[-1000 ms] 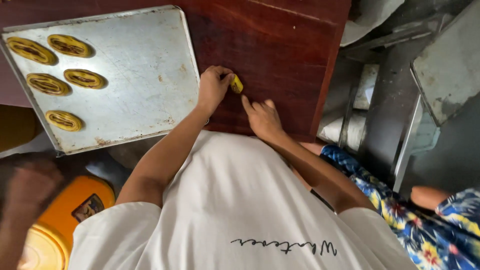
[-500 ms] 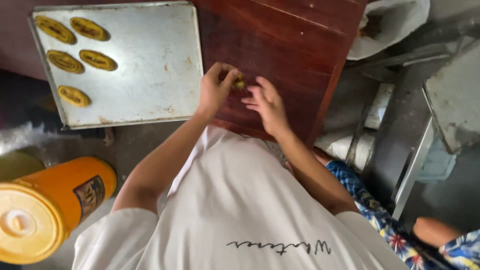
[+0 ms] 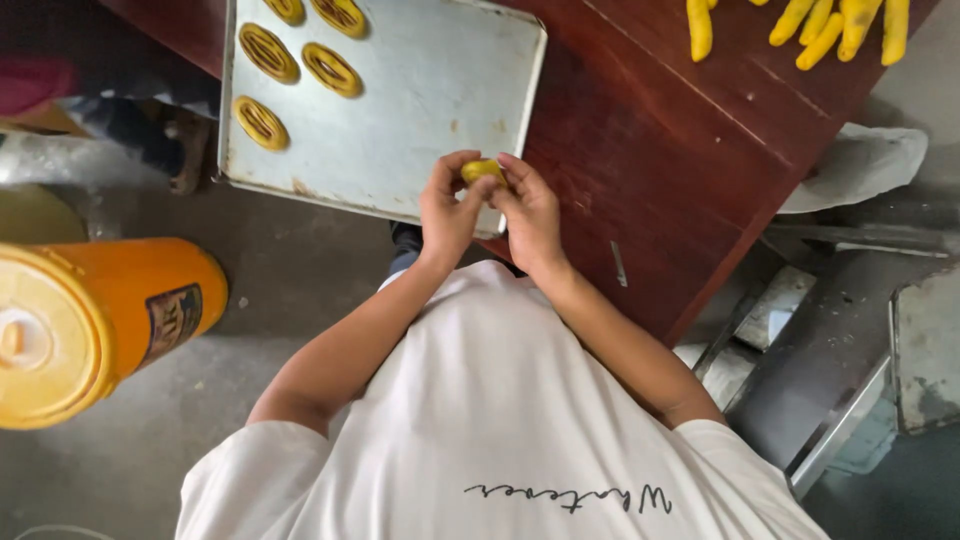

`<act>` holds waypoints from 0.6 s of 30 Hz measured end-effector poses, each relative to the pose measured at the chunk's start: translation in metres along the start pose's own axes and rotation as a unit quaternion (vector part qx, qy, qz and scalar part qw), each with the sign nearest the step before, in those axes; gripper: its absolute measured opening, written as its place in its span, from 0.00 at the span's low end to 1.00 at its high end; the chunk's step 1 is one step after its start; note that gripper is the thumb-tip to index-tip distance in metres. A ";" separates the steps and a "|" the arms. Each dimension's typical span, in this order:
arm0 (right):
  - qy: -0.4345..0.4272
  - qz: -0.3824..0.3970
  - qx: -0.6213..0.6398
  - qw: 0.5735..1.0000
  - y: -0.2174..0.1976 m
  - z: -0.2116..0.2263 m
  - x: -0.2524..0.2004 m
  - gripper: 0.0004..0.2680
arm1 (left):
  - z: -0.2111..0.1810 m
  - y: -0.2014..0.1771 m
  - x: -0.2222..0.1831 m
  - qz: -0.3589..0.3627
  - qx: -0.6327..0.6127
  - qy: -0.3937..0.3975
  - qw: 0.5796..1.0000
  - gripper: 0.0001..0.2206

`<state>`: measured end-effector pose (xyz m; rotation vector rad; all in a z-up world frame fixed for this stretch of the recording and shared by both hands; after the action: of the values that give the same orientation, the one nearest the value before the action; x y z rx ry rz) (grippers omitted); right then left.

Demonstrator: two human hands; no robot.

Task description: Shaping pieces of yellow dough into spiral shapes and arranging them on a metal baking tray.

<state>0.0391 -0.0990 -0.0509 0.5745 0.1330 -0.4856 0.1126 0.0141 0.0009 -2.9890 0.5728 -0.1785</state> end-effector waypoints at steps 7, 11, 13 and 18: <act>0.040 -0.031 -0.035 0.998 0.064 -0.030 0.030 0.13 | 0.104 -0.068 0.030 -0.063 -0.279 -0.224 0.932 0.12; 0.071 -0.048 -0.043 0.995 0.092 -0.070 0.045 0.12 | 0.114 -0.110 0.048 -0.035 -0.218 -0.154 0.963 0.13; 0.058 -0.047 -0.046 0.996 0.097 -0.085 0.054 0.11 | 0.118 -0.133 0.058 -0.034 -0.254 -0.184 0.949 0.13; 0.126 0.003 0.096 0.987 0.131 -0.124 0.066 0.10 | 0.153 -0.169 0.068 -0.027 -0.384 -0.347 0.855 0.12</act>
<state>0.1617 0.0382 -0.1066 0.8239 0.3280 -0.4200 0.2572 0.1558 -0.1244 -3.3828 0.5395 1.3853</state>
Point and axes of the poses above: each hand's wrist, its own x-axis towards the middle knuckle, its own y-axis out of the palm, z = x × y, the point moved 10 cm from there along x, towards the middle knuckle, and after that the axes turned 2 degrees about x, right-handed, at the moved point
